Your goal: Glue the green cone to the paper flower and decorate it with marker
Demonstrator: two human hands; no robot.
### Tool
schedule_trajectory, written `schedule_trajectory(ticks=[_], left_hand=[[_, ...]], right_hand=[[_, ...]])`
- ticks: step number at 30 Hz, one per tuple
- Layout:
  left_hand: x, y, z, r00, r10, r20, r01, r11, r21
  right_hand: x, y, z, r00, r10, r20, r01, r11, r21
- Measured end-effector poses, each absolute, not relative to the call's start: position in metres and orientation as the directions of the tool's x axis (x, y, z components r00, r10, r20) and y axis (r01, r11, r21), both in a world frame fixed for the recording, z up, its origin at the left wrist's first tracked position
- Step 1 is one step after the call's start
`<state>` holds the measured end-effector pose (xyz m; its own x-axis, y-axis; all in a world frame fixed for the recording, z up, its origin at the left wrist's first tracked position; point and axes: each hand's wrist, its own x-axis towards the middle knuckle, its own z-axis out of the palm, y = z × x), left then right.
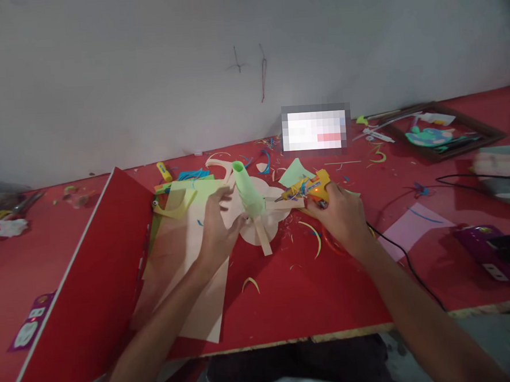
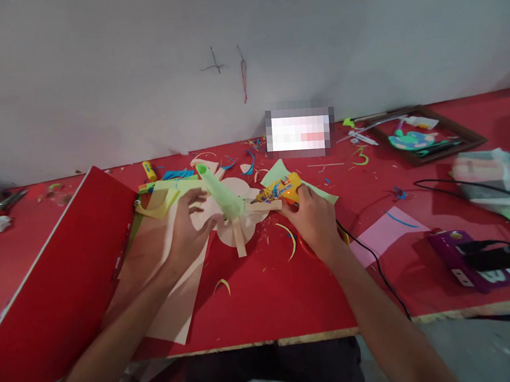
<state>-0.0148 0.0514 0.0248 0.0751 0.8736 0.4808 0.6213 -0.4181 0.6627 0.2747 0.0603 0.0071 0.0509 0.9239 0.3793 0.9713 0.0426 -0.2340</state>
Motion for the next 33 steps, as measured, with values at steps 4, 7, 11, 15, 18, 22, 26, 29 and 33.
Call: schedule_trajectory(ticks=[4,7,11,15,18,22,26,29,33], left_hand=[[-0.006,0.086,0.043,0.236,0.890,0.389,0.517,-0.454,0.725],[0.004,0.097,0.052,0.243,0.884,0.399,0.511,-0.466,0.722],[0.014,0.094,0.064,0.151,0.868,0.473,0.474,-0.483,0.736],[0.026,0.085,0.065,0.014,0.856,0.516,0.397,-0.478,0.783],[0.038,0.081,0.050,0.011,0.877,0.480,0.381,-0.448,0.809],[0.050,0.080,0.027,0.098,0.907,0.409,0.460,-0.406,0.790],[0.039,0.078,0.026,0.192,0.885,0.424,0.564,-0.453,0.691],[0.008,0.080,0.026,0.113,0.859,0.499,0.622,-0.453,0.639],[-0.048,0.097,0.013,0.028,0.858,0.512,0.818,-0.314,0.482]], right_hand=[[0.281,0.065,0.006,0.095,0.909,0.405,0.960,0.024,-0.280],[0.291,0.070,0.010,0.161,0.891,0.424,0.938,-0.004,-0.347],[0.308,0.076,0.018,0.298,0.855,0.423,0.882,-0.077,-0.465],[0.319,0.079,0.022,0.392,0.813,0.430,0.826,-0.105,-0.554],[0.321,0.081,0.021,0.417,0.807,0.418,0.801,-0.109,-0.588],[0.319,0.081,0.016,0.392,0.817,0.423,0.811,-0.089,-0.578],[0.319,0.082,0.011,0.365,0.817,0.446,0.829,-0.068,-0.555],[0.321,0.083,0.012,0.378,0.815,0.440,0.819,-0.073,-0.568],[0.320,0.082,0.015,0.402,0.811,0.425,0.798,-0.083,-0.596]])
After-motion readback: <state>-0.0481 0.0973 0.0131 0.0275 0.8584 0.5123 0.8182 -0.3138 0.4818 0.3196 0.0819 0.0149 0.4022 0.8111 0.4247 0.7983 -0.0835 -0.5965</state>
